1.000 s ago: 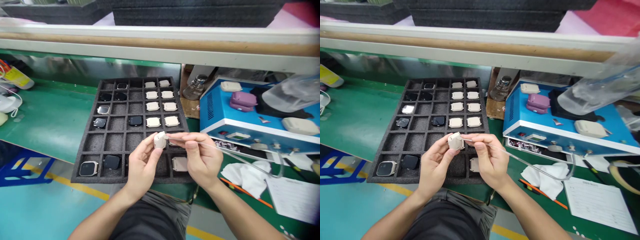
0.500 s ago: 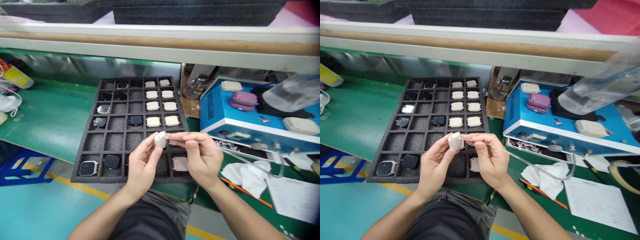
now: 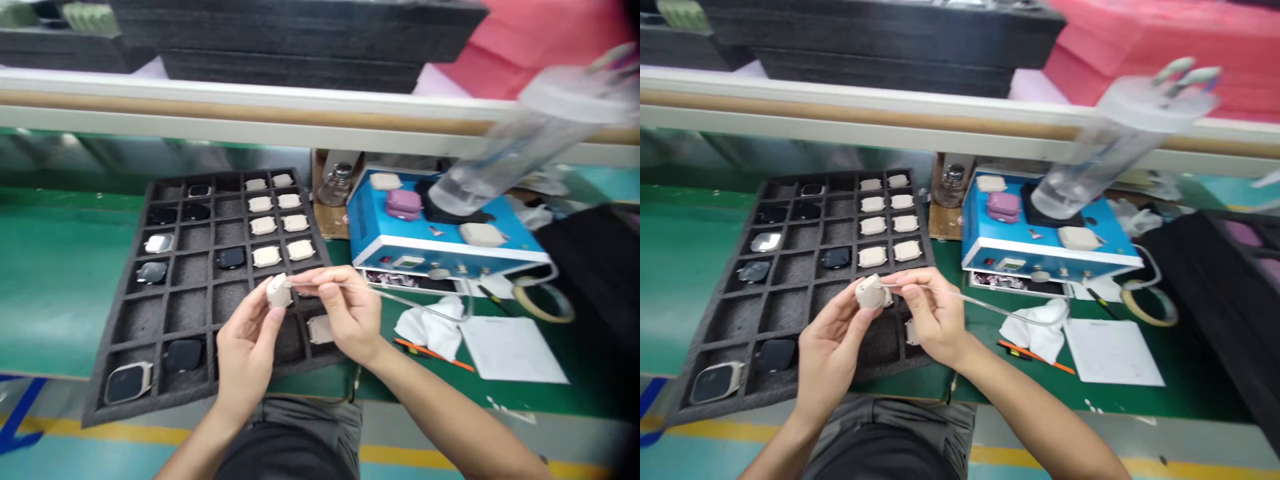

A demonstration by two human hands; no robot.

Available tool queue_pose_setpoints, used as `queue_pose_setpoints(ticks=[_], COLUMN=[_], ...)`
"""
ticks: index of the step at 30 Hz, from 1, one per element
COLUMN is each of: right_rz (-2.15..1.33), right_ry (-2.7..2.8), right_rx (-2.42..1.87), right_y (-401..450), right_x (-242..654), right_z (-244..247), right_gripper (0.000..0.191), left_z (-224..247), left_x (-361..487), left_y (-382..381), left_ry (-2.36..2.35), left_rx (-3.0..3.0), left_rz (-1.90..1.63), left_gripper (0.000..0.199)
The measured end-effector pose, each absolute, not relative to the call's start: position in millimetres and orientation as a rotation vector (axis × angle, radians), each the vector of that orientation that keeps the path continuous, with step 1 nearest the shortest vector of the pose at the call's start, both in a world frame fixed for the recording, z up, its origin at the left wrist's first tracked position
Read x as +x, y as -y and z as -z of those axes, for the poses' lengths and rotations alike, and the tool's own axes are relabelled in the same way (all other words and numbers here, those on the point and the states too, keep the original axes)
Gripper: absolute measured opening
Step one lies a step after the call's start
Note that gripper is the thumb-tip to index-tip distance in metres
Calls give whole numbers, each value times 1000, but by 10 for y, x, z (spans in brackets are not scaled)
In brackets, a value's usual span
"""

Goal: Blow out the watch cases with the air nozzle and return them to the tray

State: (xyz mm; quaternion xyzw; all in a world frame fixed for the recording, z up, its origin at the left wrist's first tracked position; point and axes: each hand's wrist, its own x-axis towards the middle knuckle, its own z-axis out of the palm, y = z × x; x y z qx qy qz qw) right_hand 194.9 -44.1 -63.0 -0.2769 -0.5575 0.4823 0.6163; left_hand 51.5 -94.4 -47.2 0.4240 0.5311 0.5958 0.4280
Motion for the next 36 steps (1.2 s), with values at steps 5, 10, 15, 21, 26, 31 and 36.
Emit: queue_pose_setpoints(ticks=[5, 10, 15, 21, 26, 31, 36], right_rz=[-1149, -1160, -1143, -1161, -1156, -1158, -1159], right_ry=[1270, 1272, 1287, 1277, 1284, 1282, 1293], right_rx=[-598, -608, -624, -607, -595, -585, -635], right_y=[381, 367, 363, 358, 356, 354, 360], right_x=[1937, 1934, 1938, 1937, 1942, 1946, 1946], right_z=[642, 644, 644, 655, 650, 645, 654], right_gripper=[11, 16, 20, 18, 16, 17, 22], left_z=[482, 477, 469, 469, 466, 475, 470], left_x=[499, 506, 511, 502, 505, 507, 513], left_y=[915, 913, 920, 921, 921, 914, 910], left_ry=[-1398, -1430, -1427, -1422, -1430, -1431, -1437], left_rx=[1087, 1084, 1067, 1059, 1063, 1068, 1057], left_rz=[-1480, -1473, -1463, -1461, -1461, -1466, -1459], left_gripper=[40, 43, 44, 44, 42, 42, 44])
